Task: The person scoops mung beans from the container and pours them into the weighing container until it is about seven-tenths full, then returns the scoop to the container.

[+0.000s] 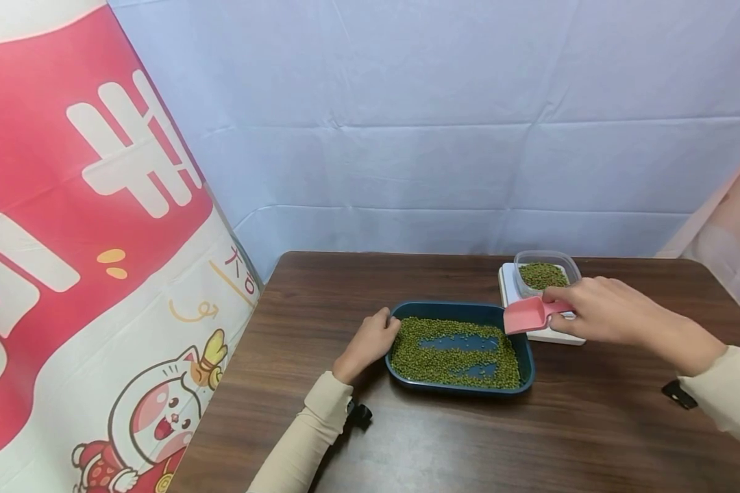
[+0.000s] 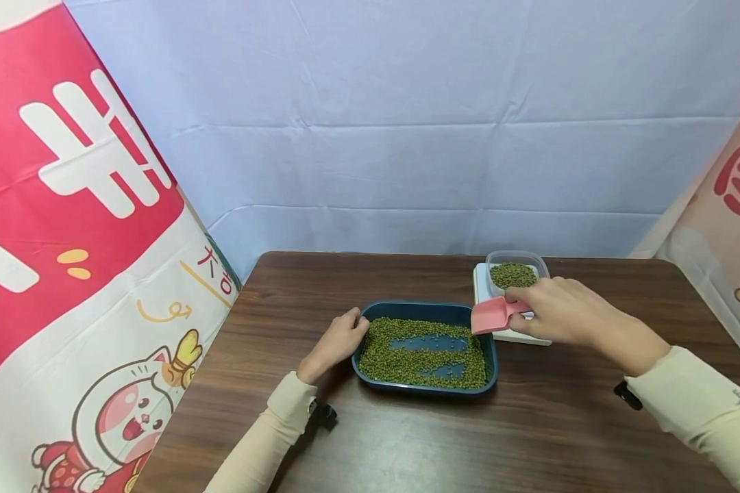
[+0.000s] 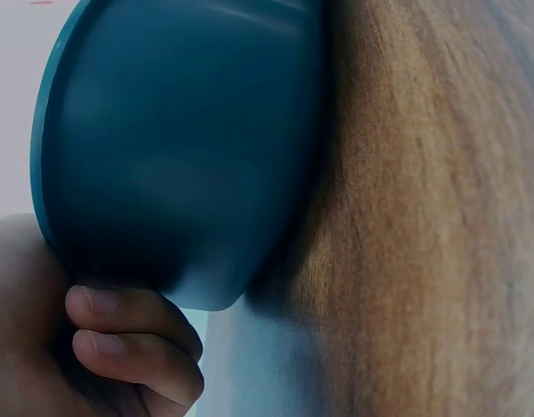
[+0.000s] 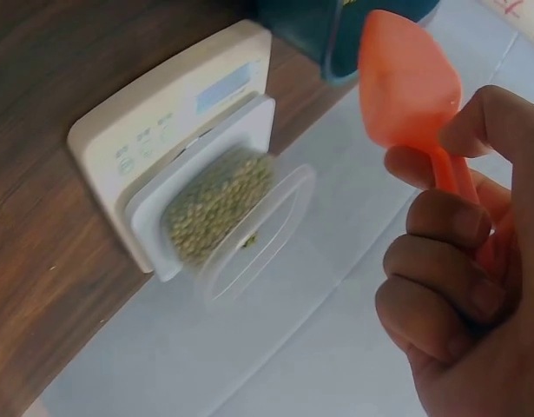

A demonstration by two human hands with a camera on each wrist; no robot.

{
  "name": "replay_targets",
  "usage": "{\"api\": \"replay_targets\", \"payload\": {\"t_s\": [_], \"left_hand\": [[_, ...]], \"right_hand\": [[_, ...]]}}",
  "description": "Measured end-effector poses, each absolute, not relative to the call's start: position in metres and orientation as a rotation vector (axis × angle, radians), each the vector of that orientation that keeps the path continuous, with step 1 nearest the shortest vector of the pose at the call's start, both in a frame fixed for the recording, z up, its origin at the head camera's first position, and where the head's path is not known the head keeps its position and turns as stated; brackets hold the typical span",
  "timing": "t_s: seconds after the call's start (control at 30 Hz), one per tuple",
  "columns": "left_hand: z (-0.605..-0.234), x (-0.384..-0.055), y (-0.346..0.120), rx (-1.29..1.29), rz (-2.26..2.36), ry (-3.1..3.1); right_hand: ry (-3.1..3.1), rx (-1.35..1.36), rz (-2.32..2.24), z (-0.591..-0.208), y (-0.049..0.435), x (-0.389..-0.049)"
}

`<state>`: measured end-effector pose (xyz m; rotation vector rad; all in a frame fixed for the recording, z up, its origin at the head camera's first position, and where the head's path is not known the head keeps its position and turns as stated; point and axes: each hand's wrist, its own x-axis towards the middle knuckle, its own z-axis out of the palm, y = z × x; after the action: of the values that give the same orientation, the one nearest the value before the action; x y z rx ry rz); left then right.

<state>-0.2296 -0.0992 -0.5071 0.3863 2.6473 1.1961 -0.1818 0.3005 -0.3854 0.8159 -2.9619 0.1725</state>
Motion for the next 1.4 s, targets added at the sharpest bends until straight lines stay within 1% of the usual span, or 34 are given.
{"api": "replay_targets", "payload": {"t_s": [0.37,0.67,1.1,1.4], "left_hand": [[-0.508,-0.230,-0.099,0.384,1.207,2.637],[-0.506,-0.228,-0.100,0.393,1.220,2.620],[-0.505,-0.229,-0.100,0.390,1.216,2.627],[-0.507,-0.230,-0.100,0.377,1.189,2.636]], "right_hand": [[-2.961,0.897,0.081,-0.388,0.281,-0.177],[-2.898,1.049,-0.002,-0.386,0.270,-0.178],[-2.820,1.220,-0.152,-0.387,0.239,-0.178],[-2.832,1.255,-0.178,-0.389,0.221,-0.174]]}}
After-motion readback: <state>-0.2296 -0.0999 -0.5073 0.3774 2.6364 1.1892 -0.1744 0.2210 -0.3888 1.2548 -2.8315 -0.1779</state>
